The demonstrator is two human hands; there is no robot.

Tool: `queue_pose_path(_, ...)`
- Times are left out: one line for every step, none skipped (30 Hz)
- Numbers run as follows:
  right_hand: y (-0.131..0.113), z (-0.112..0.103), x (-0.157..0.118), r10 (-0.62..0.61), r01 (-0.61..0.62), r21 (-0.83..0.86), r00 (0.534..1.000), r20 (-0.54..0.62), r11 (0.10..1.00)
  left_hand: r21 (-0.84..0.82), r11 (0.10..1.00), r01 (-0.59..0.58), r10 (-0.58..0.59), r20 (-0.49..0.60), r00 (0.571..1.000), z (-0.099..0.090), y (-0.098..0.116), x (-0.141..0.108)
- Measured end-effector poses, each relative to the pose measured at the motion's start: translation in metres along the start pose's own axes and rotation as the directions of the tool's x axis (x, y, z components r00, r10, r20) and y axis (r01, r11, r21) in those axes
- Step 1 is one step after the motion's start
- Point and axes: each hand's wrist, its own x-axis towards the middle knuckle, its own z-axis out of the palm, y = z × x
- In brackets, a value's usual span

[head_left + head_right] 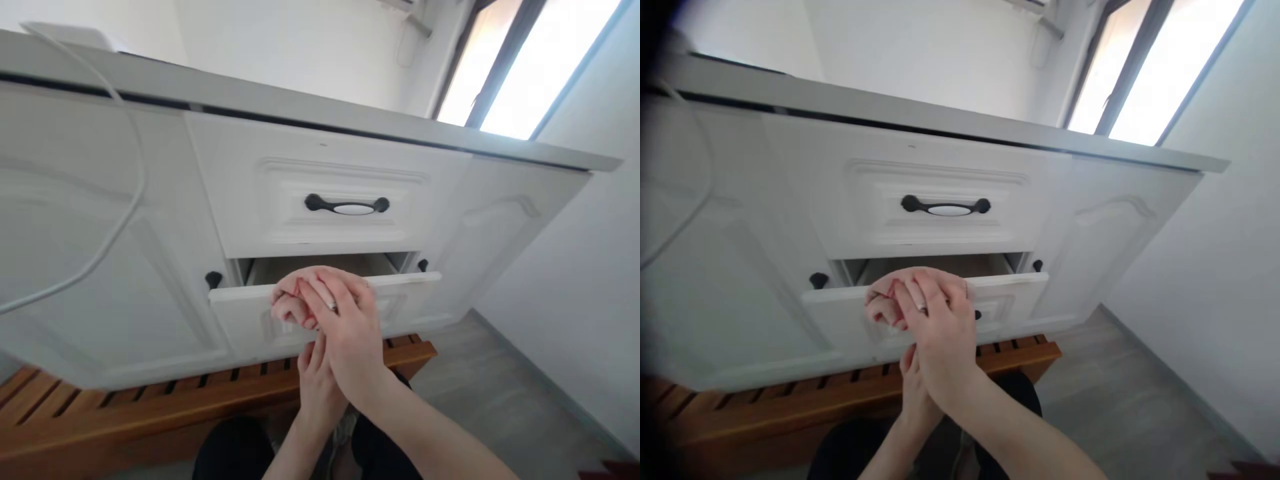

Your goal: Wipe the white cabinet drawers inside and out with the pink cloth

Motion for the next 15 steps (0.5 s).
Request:
queue_pose_path(0.017, -0.009, -0.006, 0.063, -0.065, -0.032, 0.996, -0.063, 0.997, -0.022, 1.0, 0.006, -0.006, -0.022, 1.0, -0.002, 0.002, 0.002)
queue_pose_path(0.034, -0.019, -0.01, 0.126, -0.135, -0.061, 0.983, -0.135, 0.989, -0.037, 0.999, 0.016, -0.017, -0.033, 0.999, -0.005, 0.005, 0.004)
queue_pose_path(0.05, -0.029, -0.013, 0.177, -0.197, -0.084, 0.963, -0.201, 0.977, -0.044, 0.999, 0.027, -0.028, -0.029, 0.999, -0.008, 0.008, 0.007)
queue_pose_path(0.066, -0.038, -0.016, 0.215, -0.246, -0.099, 0.944, -0.249, 0.964, -0.042, 0.998, 0.042, -0.043, -0.013, 0.999, -0.01, 0.011, 0.009)
queue_pose_path(0.08, -0.046, -0.019, 0.243, -0.282, -0.111, 0.93, -0.276, 0.953, -0.036, 0.998, 0.058, -0.058, 0.003, 0.998, -0.013, 0.014, 0.012)
queue_pose_path(0.092, -0.052, -0.021, 0.263, -0.309, -0.121, 0.919, -0.295, 0.943, -0.027, 0.997, 0.071, -0.07, 0.017, 0.997, -0.015, 0.017, 0.014)
queue_pose_path(0.101, -0.057, -0.023, 0.278, -0.329, -0.13, 0.911, -0.304, 0.935, -0.019, 0.997, 0.079, -0.079, 0.025, 0.997, -0.016, 0.019, 0.015)
queue_pose_path(0.109, -0.06, -0.025, 0.291, -0.344, -0.136, 0.907, -0.305, 0.929, -0.012, 0.996, 0.083, -0.083, 0.028, 0.996, -0.017, 0.021, 0.016)
queue_pose_path(0.116, -0.062, -0.027, 0.308, -0.362, -0.138, 0.901, -0.305, 0.922, -0.006, 0.997, 0.082, -0.082, 0.026, 0.996, -0.017, 0.022, 0.016)
queue_pose_path(0.122, -0.063, -0.029, 0.323, -0.378, -0.139, 0.896, -0.305, 0.915, 0.001, 0.997, 0.078, -0.078, 0.02, 0.997, -0.017, 0.022, 0.016)
queue_pose_path(0.129, -0.064, -0.032, 0.34, -0.394, -0.138, 0.889, -0.306, 0.908, 0.008, 0.997, 0.073, -0.073, 0.016, 0.997, -0.017, 0.022, 0.015)
queue_pose_path(0.136, -0.065, -0.035, 0.363, -0.418, -0.132, 0.878, -0.313, 0.899, 0.012, 0.997, 0.076, -0.076, 0.02, 0.997, -0.017, 0.022, 0.015)
queue_pose_path(0.145, -0.066, -0.039, 0.396, -0.452, -0.115, 0.859, -0.324, 0.885, 0.012, 0.997, 0.078, -0.078, 0.021, 0.997, -0.016, 0.022, 0.015)
queue_pose_path(0.154, -0.067, -0.044, 0.436, -0.486, -0.081, 0.836, -0.333, 0.87, 0.008, 0.997, 0.081, -0.081, 0.024, 0.996, -0.016, 0.021, 0.014)
queue_pose_path(0.164, -0.069, -0.05, 0.485, -0.524, -0.028, 0.806, -0.341, 0.851, 0.001, 0.996, 0.086, -0.086, 0.029, 0.996, -0.017, 0.02, 0.014)
